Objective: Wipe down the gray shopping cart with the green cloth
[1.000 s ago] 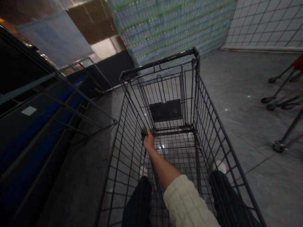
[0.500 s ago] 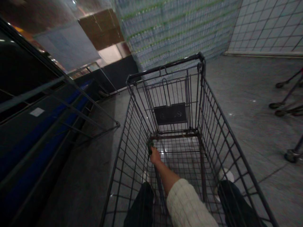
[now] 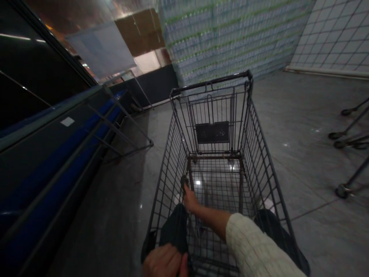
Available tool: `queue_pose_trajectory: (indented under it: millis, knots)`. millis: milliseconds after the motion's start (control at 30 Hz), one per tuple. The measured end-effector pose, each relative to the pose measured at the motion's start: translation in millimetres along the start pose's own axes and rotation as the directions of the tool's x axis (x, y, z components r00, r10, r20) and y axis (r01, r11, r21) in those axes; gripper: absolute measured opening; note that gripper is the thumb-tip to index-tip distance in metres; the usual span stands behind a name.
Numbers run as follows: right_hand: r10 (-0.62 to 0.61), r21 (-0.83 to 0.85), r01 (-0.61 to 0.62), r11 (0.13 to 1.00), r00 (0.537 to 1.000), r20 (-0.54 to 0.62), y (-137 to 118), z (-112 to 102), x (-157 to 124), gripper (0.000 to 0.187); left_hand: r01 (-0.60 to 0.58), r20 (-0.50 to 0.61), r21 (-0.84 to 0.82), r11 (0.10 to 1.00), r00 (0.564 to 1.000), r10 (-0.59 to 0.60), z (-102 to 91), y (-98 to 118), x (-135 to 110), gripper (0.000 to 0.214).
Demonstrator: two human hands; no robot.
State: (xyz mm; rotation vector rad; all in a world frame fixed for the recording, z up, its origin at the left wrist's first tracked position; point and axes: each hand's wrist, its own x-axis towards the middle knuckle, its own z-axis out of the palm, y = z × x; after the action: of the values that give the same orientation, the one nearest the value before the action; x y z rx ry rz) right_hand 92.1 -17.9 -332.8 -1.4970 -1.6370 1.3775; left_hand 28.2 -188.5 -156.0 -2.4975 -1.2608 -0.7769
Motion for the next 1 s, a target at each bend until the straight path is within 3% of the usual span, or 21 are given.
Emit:
queue_pose_trajectory:
  millis: [67,100,167,233,267,300,367,433,533,667,733,800,867,933,1000]
  knots:
    - [0.062,-0.051,-0.06,0.997,0.997,0.04,-4.7,-9.9,-12.2,0.066,-0.002,0.019,-0.002,1.0,1.0,0.002,-2.4,0.9,4.4,0.032]
    - [0.021,-0.049,-0.02,0.999,1.0,0.018,-14.2,-15.5,-14.6,0.064,0.005,0.037,-0.016,1.0,0.999,-0.005,-4.4,1.7,5.8,0.031]
    - [-0.194,-0.017,0.194,0.981,0.98,-0.051,-39.3,-23.8,-16.7,0.064,0.021,0.053,-0.037,0.999,0.998,-0.019,-8.1,3.2,6.9,0.031]
    - [-0.448,0.005,0.451,0.893,0.889,-0.094,-58.8,-25.4,-23.1,0.067,0.028,0.052,-0.045,0.999,0.998,-0.026,-9.7,3.9,6.1,0.032]
    - [-0.516,0.006,0.519,0.855,0.851,-0.102,-62.4,-23.8,-30.1,0.069,0.027,0.046,-0.047,0.999,0.999,-0.024,-9.7,4.0,5.5,0.032]
    - [-0.529,0.0,0.531,0.847,0.844,-0.091,-61.1,-21.0,-39.6,0.071,0.027,0.043,-0.047,0.999,0.999,-0.025,-9.5,3.7,4.9,0.033]
    - [-0.416,-0.027,0.415,0.909,0.909,-0.006,-46.9,-14.1,-63.0,0.072,0.032,0.053,-0.043,0.999,0.998,-0.03,-9.1,2.7,4.2,0.032]
    - [-0.204,-0.078,0.218,0.973,0.967,0.155,-28.3,-8.1,-83.2,0.068,0.045,0.086,-0.039,0.998,0.995,-0.042,-9.7,1.1,3.9,0.031]
    - [-0.009,-0.143,0.043,0.989,0.973,0.23,-24.2,-6.3,-90.2,0.054,0.064,0.134,-0.04,0.997,0.989,-0.058,-12.3,-1.4,3.4,0.028]
    - [-0.036,-0.143,0.047,0.989,0.996,0.075,-78.0,-20.4,-69.5,0.041,0.062,0.126,-0.05,0.997,0.99,-0.055,-15.1,-4.7,2.4,0.027]
    - [-0.166,-0.096,0.17,0.981,0.985,0.049,-108.3,-31.3,-66.4,0.042,0.058,0.094,-0.054,0.997,0.994,-0.052,-15.3,-6.6,1.5,0.028]
    - [-0.384,-0.036,0.386,0.922,0.922,0.041,-124.0,-40.9,-75.1,0.05,0.049,0.055,-0.069,0.996,0.997,-0.045,-15.0,-8.7,-0.2,0.029]
    - [-0.573,-0.022,0.579,0.815,0.811,0.118,-119.3,-46.5,-91.8,0.057,0.043,0.01,-0.091,0.995,0.999,-0.042,-14.7,-10.8,-2.4,0.03]
    - [-0.615,-0.048,0.656,0.753,0.728,0.305,-97.4,-47.2,-109.5,0.06,0.039,-0.023,-0.106,0.994,0.999,-0.041,-14.9,-12.6,-4.5,0.03]
    - [-0.516,-0.096,0.638,0.764,0.694,0.502,-69.1,-43.6,-122.7,0.056,0.04,-0.032,-0.109,0.993,0.999,-0.043,-15.9,-14.0,-5.6,0.029]
